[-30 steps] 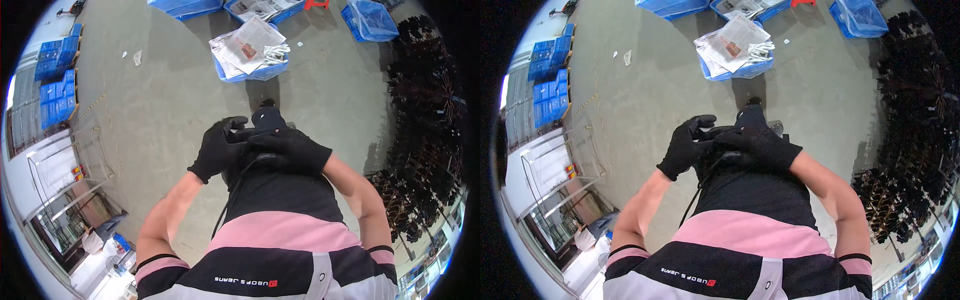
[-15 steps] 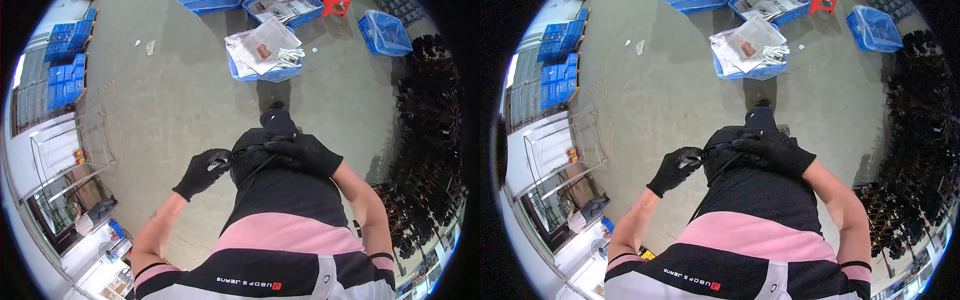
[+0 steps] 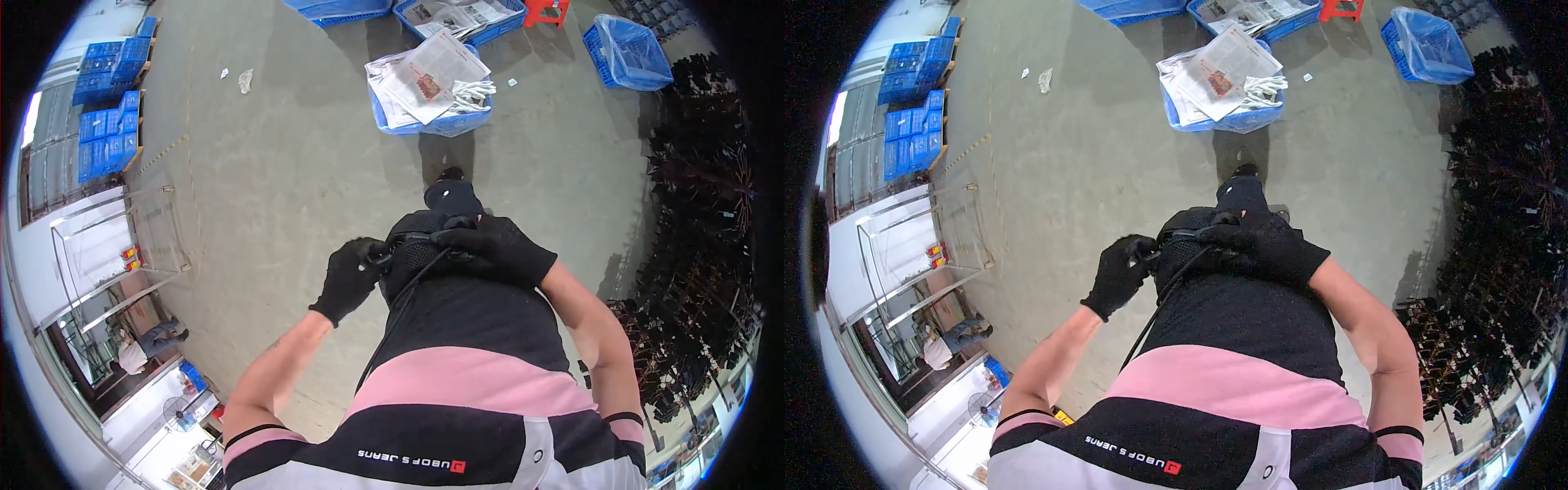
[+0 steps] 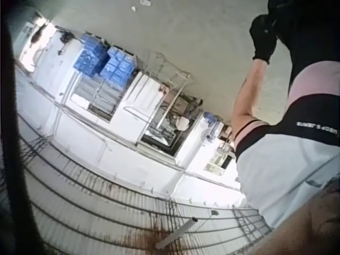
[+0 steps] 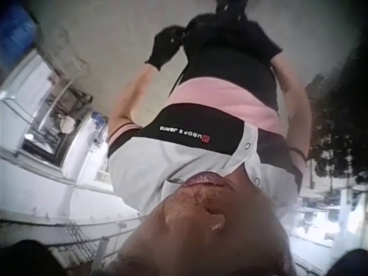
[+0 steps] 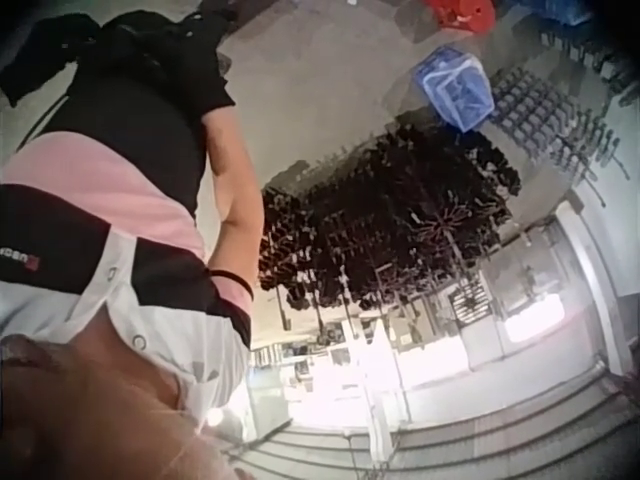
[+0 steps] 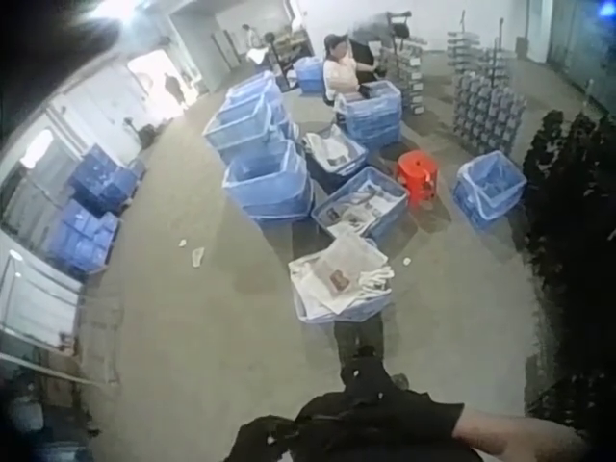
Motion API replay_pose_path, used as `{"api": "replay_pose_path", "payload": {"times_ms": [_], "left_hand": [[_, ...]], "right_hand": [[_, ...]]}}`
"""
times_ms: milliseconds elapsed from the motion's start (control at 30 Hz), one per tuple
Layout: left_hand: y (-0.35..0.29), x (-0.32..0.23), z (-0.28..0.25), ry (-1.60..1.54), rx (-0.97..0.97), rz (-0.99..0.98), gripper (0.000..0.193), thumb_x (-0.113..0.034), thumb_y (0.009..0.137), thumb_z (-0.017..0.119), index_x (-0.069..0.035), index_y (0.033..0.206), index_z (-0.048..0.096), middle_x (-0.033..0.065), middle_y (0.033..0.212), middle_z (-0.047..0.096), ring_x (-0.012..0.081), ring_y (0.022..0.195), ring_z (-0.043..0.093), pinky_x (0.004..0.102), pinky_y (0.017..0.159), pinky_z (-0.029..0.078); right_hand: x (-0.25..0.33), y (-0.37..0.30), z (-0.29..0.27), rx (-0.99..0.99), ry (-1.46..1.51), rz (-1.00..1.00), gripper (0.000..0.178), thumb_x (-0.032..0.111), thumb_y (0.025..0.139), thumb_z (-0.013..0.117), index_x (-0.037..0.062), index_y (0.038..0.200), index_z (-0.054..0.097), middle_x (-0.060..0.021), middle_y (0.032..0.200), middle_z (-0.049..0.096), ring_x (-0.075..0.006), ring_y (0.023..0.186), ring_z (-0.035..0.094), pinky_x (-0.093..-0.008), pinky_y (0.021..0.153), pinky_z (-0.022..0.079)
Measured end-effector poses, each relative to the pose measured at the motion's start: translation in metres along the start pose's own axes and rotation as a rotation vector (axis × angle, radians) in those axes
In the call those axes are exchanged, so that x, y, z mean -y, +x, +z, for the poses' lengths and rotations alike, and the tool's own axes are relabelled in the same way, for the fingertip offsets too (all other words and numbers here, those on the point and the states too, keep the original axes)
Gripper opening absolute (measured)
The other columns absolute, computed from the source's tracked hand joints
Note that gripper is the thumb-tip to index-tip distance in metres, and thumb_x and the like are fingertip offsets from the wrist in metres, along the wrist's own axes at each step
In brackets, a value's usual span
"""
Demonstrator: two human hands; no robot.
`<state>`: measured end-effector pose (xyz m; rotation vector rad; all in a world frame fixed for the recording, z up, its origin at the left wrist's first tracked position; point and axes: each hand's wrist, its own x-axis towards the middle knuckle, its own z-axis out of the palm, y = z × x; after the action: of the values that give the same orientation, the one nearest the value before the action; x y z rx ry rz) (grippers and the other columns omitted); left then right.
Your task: Picking small metal components from a storage rack and placing them into a plastic bin.
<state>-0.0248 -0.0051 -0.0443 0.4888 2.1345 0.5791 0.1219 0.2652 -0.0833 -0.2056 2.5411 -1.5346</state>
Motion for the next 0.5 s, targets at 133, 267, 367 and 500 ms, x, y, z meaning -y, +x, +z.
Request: {"api": "replay_pose_path", "payload": {"times_ms": [133, 267, 367, 500], "left_hand": [[-0.006, 0.015, -0.019, -0.422, 0.141, 0.027, 0.043, -0.007, 0.084, 0.073, -0.007, 0.125, 0.059, 0.0061, 0.091, 0.071, 0.0164, 0.078, 0.066, 0.0312, 0.071, 0.052], [-0.005, 0.014, -0.020, 0.087, -0.004, 0.501, 0.047, -0.007, 0.078, 0.075, -0.008, 0.123, 0.060, 0.0078, 0.097, 0.070, 0.0229, 0.089, 0.067, 0.0361, 0.075, 0.052], [0.000, 0.015, -0.011, 0.310, -0.017, 0.552, 0.046, -0.005, 0.074, 0.077, -0.010, 0.118, 0.062, 0.0084, 0.096, 0.069, 0.0267, 0.083, 0.066, 0.0396, 0.072, 0.048], [-0.006, 0.030, -0.009, 0.440, -0.008, 0.601, 0.034, -0.010, 0.074, 0.076, -0.013, 0.106, 0.066, 0.0053, 0.086, 0.066, 0.0292, 0.084, 0.062, 0.0428, 0.068, 0.045]], "right_hand": [[-0.003, -0.005, -0.001, -0.018, 0.067, 0.000, 0.046, 0.016, 0.084, 0.072, 0.0197, 0.129, 0.065, -0.0161, 0.119, 0.066, -0.0365, 0.103, 0.063, -0.0445, 0.089, 0.051], [-0.006, -0.006, 0.000, -0.028, 0.085, 0.008, 0.046, 0.016, 0.083, 0.072, 0.0201, 0.129, 0.065, -0.0159, 0.120, 0.066, -0.0360, 0.102, 0.063, -0.0443, 0.090, 0.051], [-0.007, -0.007, 0.003, -0.051, 0.082, 0.005, 0.047, 0.016, 0.083, 0.073, 0.0204, 0.129, 0.065, -0.0158, 0.120, 0.066, -0.0357, 0.103, 0.063, -0.0442, 0.090, 0.051], [-0.002, -0.006, -0.002, -0.005, 0.098, 0.077, 0.048, 0.016, 0.082, 0.073, 0.0207, 0.129, 0.066, -0.0157, 0.122, 0.065, -0.0355, 0.104, 0.063, -0.0437, 0.091, 0.050]]}}
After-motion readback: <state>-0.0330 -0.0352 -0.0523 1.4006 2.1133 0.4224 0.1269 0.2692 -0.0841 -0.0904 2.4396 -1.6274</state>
